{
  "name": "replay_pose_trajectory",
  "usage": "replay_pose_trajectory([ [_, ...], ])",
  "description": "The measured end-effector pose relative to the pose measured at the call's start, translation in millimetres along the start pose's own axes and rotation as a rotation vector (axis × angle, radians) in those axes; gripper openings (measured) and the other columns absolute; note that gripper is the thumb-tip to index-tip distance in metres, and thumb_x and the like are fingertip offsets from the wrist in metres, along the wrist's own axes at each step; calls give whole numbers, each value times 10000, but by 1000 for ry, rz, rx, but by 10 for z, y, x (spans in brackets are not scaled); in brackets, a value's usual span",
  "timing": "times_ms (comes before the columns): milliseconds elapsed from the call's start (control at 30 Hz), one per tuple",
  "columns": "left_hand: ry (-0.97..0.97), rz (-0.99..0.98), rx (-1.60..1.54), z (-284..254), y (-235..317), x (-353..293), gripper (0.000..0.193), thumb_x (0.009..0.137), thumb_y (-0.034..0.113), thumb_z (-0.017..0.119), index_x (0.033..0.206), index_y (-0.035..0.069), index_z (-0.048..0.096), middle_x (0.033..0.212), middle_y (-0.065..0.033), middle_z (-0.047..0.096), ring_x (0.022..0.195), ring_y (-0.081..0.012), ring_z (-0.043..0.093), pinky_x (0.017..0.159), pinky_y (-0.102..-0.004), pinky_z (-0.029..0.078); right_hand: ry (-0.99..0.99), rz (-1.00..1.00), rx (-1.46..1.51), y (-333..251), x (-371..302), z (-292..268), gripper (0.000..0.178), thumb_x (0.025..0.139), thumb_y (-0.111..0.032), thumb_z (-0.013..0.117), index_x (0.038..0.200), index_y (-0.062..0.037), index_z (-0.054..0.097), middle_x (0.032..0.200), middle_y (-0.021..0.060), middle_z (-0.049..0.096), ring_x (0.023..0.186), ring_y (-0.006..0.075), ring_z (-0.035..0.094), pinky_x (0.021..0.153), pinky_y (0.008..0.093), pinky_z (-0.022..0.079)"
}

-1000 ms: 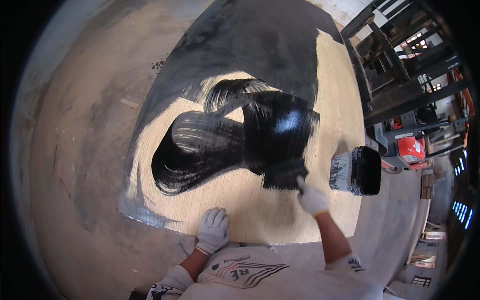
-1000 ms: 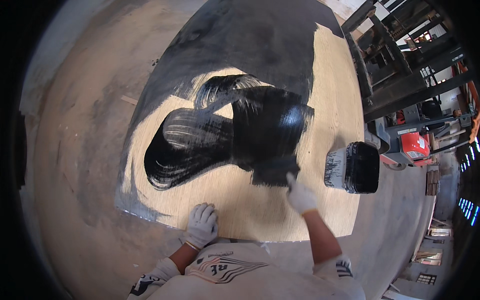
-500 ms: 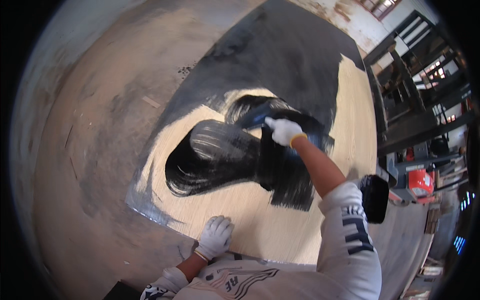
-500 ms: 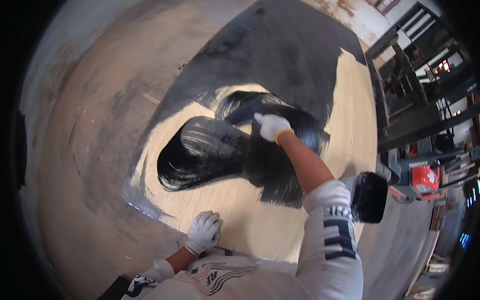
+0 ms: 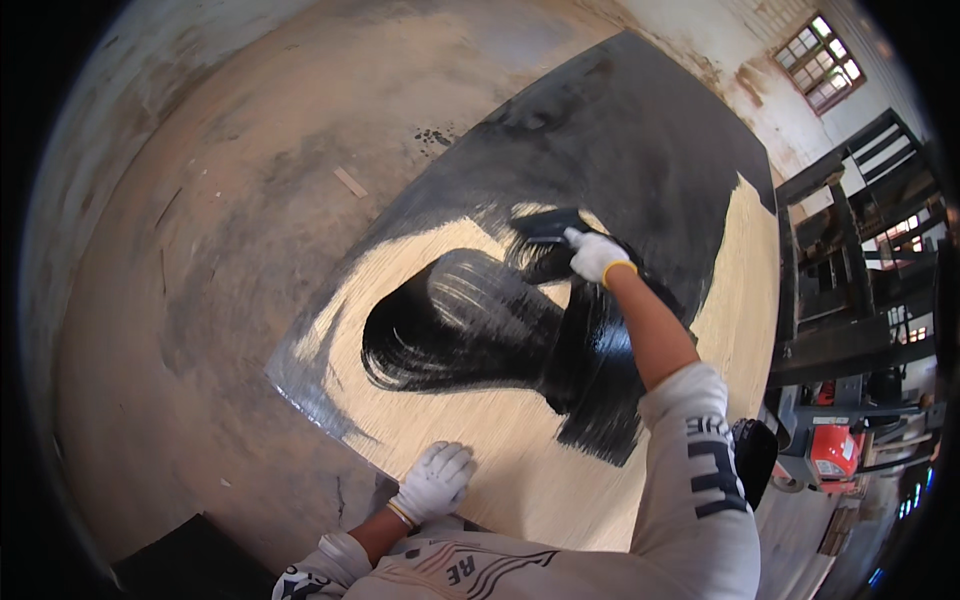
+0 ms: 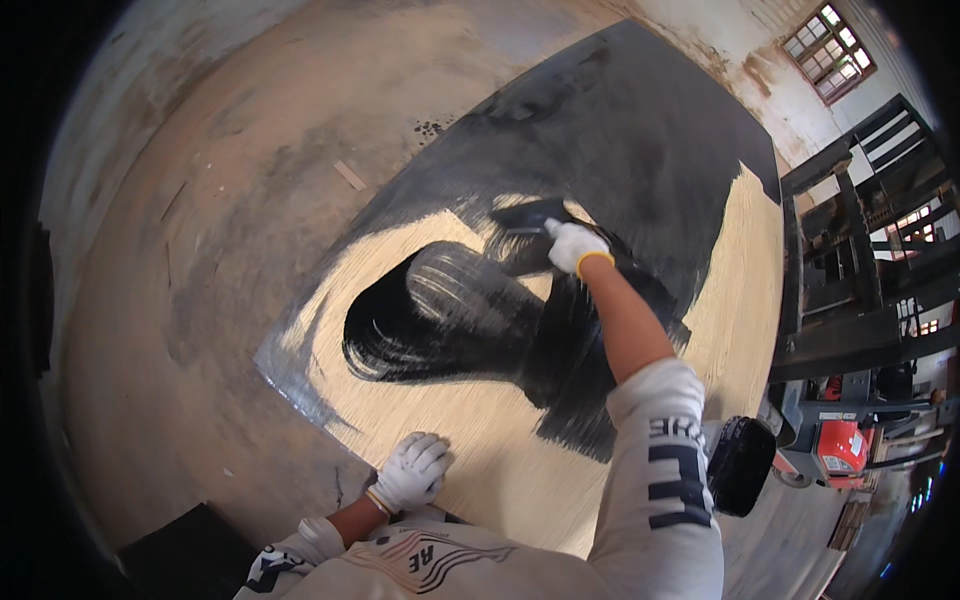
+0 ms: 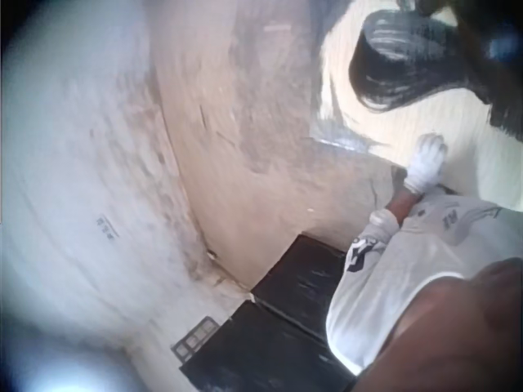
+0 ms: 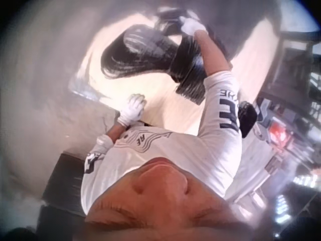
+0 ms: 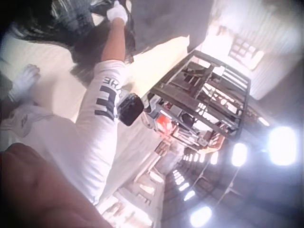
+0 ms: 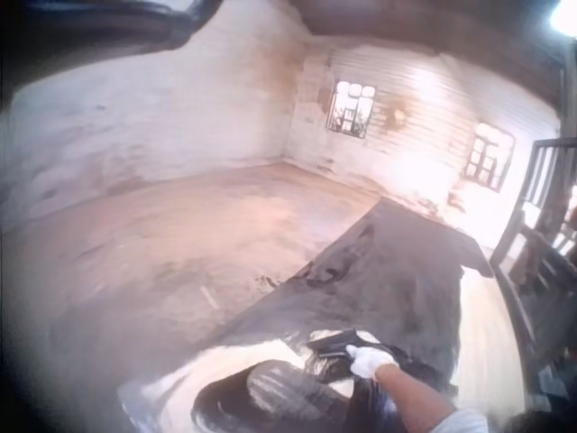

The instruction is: The person applies black paint to a large wooden board using a brush. They repeatedly dip the brush into a paint container and spread the paint across the surface in broad strokes, gradually covering more of the board.

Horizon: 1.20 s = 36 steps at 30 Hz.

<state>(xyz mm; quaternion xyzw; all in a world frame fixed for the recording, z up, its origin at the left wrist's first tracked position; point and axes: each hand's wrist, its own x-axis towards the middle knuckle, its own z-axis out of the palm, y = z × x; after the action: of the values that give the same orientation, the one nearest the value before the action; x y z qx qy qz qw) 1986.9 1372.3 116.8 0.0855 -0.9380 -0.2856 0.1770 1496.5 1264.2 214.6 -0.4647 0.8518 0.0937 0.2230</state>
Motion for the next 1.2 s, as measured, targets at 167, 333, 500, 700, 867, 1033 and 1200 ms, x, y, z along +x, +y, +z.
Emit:
replay_pose_trajectory([
  [167, 27, 25, -5, 58, -9, -14, 393, 765, 157, 706, 1152, 89, 689, 1241, -108, 648, 1185, -300, 637, 1093, -481, 487, 81, 238, 73, 266, 50, 115, 675, 913, -124, 521, 1588, -143, 516, 1457, 225, 651, 1383, 396, 602, 1150, 478, 474],
  [333, 22, 8, 28, 25, 12, -46, 386, 780, 166, 702, 1153, 69, 672, 1237, -115, 646, 1187, -301, 636, 1090, -476, 491, 53, 107, 51, -466, 176, 17, 531, 979, -157, 470, 1488, -90, 606, 1458, 238, 640, 1389, 401, 590, 1157, 497, 471],
  [500, 38, 42, 10, 59, -28, 19, 369, 779, 151, 697, 1144, 99, 681, 1239, -93, 650, 1178, -293, 640, 1078, -473, 495, 119, 254, 50, 7, 217, -30, 554, 968, -172, 498, 1510, -120, 601, 1510, 177, 624, 1406, 344, 595, 1152, 480, 489],
  [700, 24, 3, 11, 46, -39, -29, 369, 779, 148, 698, 1144, 100, 679, 1238, -90, 645, 1182, -291, 634, 1081, -470, 490, 64, -14, 9, -730, -257, 202, 459, 1000, -195, 505, 1428, -77, 622, 1409, 226, 677, 1329, 389, 643, 1103, 494, 513],
  [867, -1, 19, 11, 52, -1, 0, 376, 784, 144, 695, 1157, 101, 680, 1220, -88, 639, 1203, -285, 618, 1086, -468, 485, 57, 242, 28, 302, -378, 81, 520, 1015, -209, 494, 1524, -141, 581, 1451, 195, 661, 1340, 375, 641, 1124, 478, 504],
  [1033, -22, 34, 25, 45, -38, 13, 348, 808, 157, 684, 1151, 98, 677, 1226, -88, 639, 1212, -283, 612, 1096, -462, 474, 31, 250, 82, 382, -165, -34, 613, 956, -146, 503, 1567, -123, 544, 1521, 198, 606, 1419, 370, 574, 1179, 458, 462],
  [1200, -30, 58, 2, 17, -25, 0, 366, 802, 176, 683, 1153, 72, 670, 1231, -108, 640, 1225, -296, 604, 1102, -467, 467, 37, 224, 129, 873, -511, 203, 547, 932, -143, 529, 1468, -73, 617, 1416, 230, 671, 1312, 408, 646, 1084, 482, 524],
])
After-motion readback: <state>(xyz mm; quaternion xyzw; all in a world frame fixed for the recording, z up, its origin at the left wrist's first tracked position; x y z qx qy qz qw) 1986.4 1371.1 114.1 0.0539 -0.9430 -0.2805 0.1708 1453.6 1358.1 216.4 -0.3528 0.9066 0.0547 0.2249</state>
